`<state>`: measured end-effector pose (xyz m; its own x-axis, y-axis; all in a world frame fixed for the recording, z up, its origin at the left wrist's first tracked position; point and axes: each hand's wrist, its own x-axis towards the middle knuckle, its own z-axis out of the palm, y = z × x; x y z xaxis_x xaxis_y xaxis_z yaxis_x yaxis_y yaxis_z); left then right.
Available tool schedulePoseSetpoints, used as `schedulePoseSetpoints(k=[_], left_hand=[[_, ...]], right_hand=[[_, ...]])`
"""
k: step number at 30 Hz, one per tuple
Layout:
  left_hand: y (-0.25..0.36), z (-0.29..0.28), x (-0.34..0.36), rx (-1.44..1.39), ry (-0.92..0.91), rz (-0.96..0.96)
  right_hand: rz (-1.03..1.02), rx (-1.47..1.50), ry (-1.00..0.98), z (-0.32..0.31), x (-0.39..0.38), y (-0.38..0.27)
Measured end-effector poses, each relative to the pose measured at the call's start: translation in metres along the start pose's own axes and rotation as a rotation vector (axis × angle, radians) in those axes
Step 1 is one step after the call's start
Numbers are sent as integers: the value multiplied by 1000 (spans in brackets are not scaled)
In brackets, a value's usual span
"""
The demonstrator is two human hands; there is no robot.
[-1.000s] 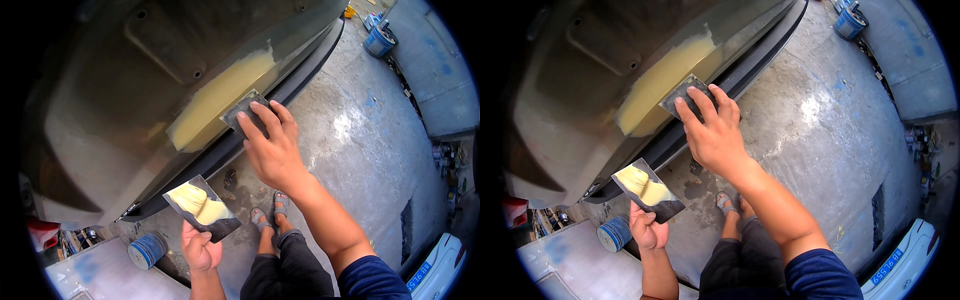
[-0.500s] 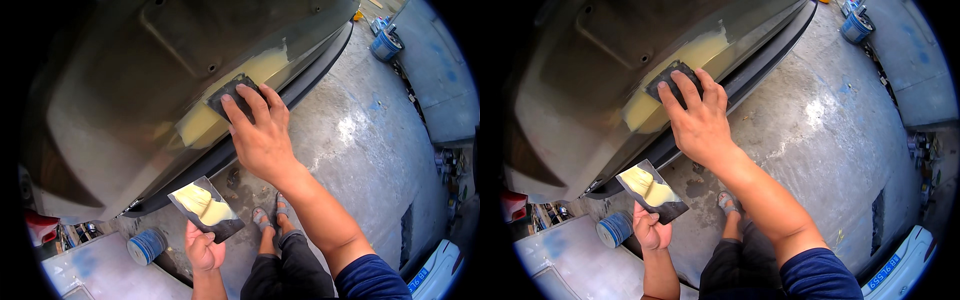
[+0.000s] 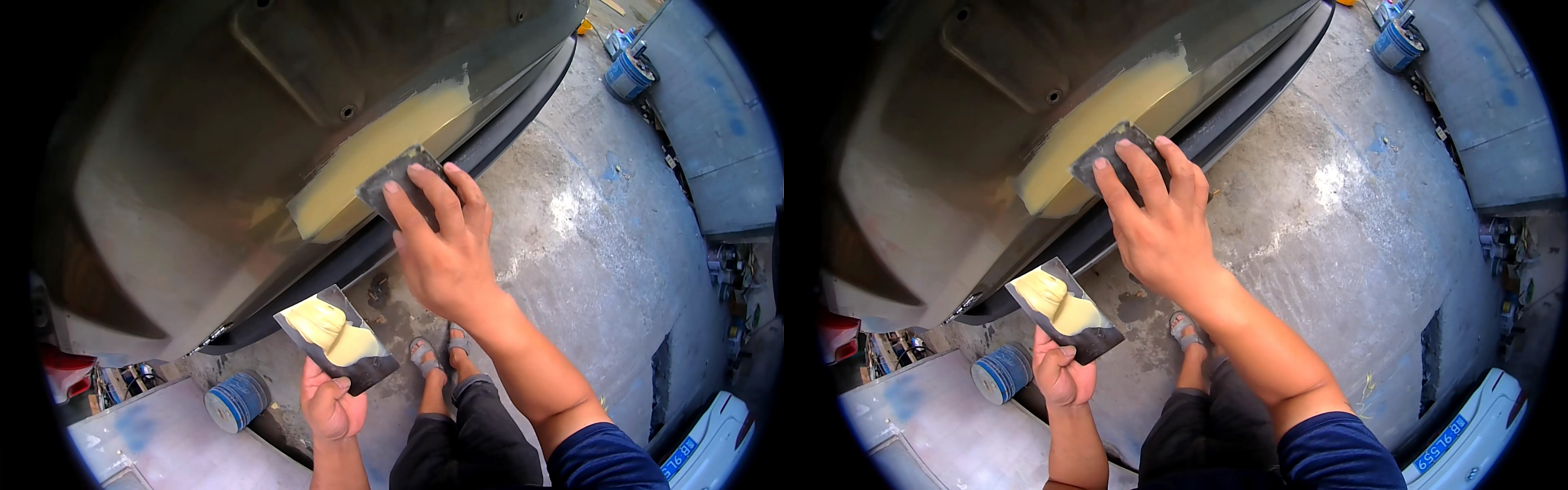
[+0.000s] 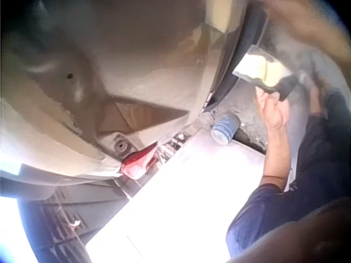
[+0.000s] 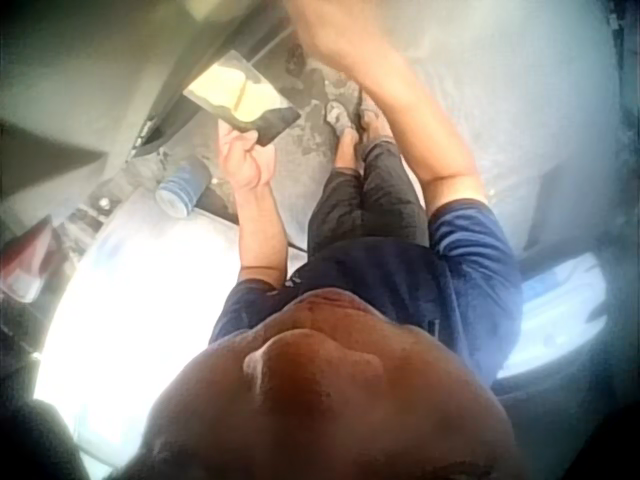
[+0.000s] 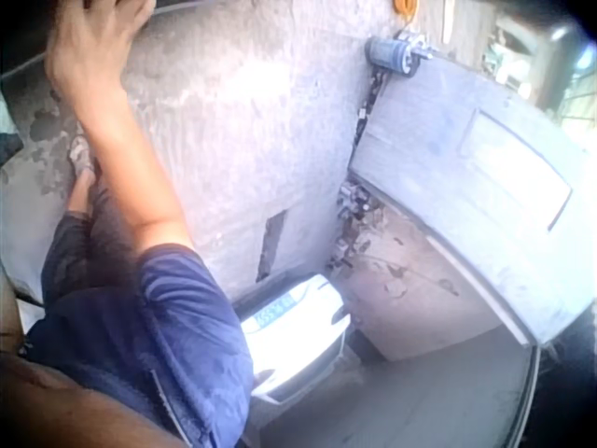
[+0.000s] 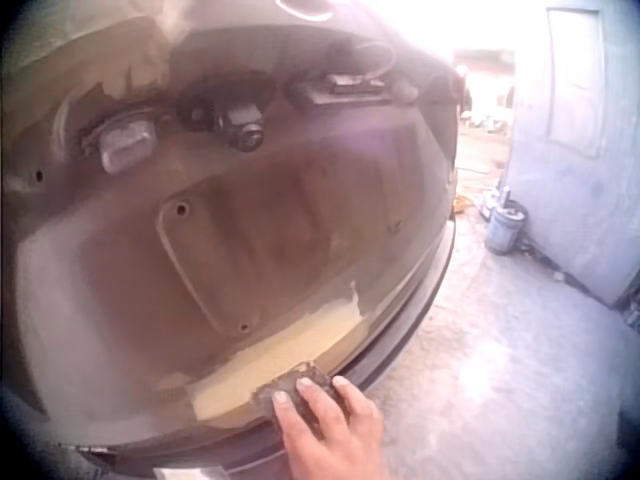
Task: The person uses a putty knife to scoop yellow body filler from a mixing board and applies it to a damaged area on the rear bumper of a car. They spread the filler evenly across the surface using the tool.
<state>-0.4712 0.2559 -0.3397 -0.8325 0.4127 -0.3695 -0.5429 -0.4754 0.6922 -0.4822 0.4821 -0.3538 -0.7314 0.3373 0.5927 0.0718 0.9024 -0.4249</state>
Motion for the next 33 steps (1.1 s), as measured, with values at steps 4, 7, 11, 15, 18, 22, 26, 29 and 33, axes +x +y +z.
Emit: schedulePoseSetpoints(k=[4,7,11,15,18,22,26,29,33], left_hand=[[0,2,-1,-3,-3,8],[0,1,-1,15,1,5],[-1,-1,-1,11,7,7],[-1,-4,0,3,6,-1],[0,-5,1,1,-7,-4],[1,-2,0,0,20,14],[1,-2,1,-3,5,9],[0,-1,1,-8,0,7],[-1,-1,2,-2,-10,3]], right_hand=[[-29,17,53,5,23,-1],[-29,22,48,12,26,-6],[-16,-14,4,18,16,-9],[14,-21,-60,16,1,-13],[2,-28,-77,16,-11,-9],[21,-10,-26,4,-7,-2],[8,-14,66,-4,23,15],[-11,-10,93,-4,39,22],[-7,-23,38,2,37,22]])
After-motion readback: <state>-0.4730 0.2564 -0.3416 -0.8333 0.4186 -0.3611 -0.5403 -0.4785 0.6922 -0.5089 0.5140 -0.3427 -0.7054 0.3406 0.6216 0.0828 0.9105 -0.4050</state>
